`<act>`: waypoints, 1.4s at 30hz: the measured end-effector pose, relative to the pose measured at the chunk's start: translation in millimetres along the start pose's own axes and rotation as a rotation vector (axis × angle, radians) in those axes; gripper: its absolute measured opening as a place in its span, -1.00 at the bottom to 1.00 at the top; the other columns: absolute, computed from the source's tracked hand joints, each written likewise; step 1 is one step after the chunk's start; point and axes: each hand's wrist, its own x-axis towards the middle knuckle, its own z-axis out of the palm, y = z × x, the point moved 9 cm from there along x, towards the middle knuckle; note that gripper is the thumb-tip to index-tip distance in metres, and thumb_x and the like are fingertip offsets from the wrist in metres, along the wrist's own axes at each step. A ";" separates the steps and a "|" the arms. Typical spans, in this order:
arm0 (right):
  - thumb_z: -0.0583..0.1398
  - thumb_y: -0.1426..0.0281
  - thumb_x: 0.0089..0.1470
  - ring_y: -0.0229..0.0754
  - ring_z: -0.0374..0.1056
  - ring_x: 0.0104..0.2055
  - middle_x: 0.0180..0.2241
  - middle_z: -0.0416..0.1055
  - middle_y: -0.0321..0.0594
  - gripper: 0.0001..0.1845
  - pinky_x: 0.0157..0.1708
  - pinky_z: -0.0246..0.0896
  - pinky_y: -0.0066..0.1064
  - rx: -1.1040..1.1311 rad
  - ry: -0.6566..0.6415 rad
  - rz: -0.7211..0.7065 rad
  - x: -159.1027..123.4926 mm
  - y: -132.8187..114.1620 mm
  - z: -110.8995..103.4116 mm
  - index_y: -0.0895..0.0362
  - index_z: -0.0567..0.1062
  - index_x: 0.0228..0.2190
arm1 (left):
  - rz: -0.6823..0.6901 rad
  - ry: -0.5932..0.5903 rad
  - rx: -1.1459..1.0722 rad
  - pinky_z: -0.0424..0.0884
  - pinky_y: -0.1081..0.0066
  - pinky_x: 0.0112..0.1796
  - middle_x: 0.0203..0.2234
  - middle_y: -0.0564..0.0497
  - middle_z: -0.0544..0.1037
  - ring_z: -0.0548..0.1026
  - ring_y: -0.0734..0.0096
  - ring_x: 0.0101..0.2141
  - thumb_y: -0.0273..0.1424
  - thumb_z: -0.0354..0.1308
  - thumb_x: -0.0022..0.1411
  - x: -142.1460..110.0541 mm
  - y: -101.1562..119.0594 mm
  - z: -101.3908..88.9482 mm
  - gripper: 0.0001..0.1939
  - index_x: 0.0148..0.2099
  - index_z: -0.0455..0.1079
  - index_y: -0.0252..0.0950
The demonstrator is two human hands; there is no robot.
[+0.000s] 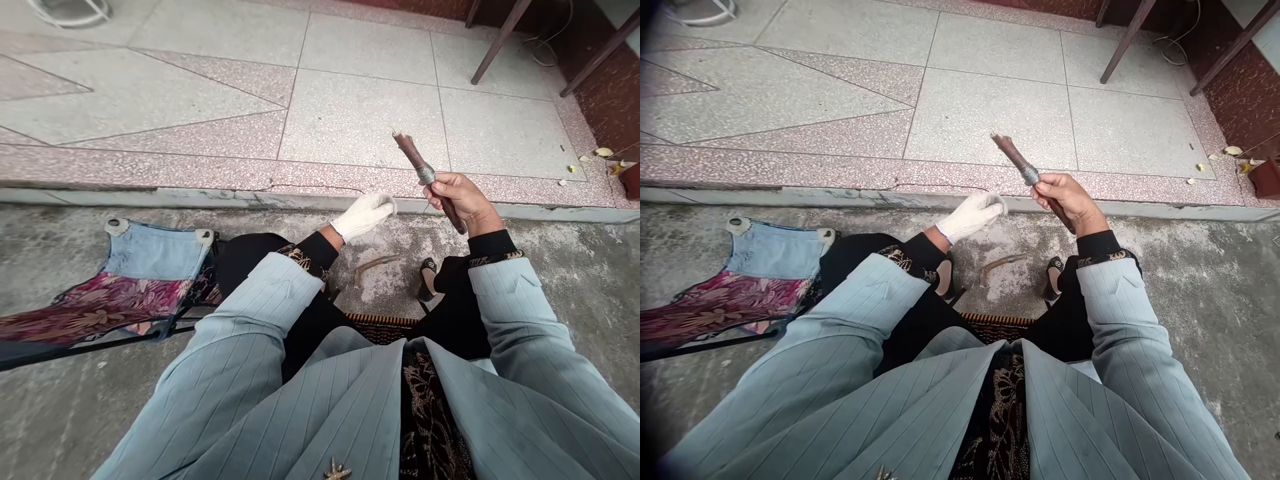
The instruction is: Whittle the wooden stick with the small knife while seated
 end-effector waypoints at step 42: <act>0.43 0.12 -0.17 -0.40 0.15 -0.57 -0.49 0.34 -0.31 -0.53 -0.63 0.06 -0.52 0.075 -0.027 0.133 3.9 14.6 14.9 0.21 0.47 -0.37 | 0.008 -0.183 -0.715 0.40 0.42 -0.38 -0.67 0.12 0.35 0.45 0.48 -0.57 -0.22 0.15 0.25 8.3 -8.1 25.6 -0.74 -0.27 0.39 -0.35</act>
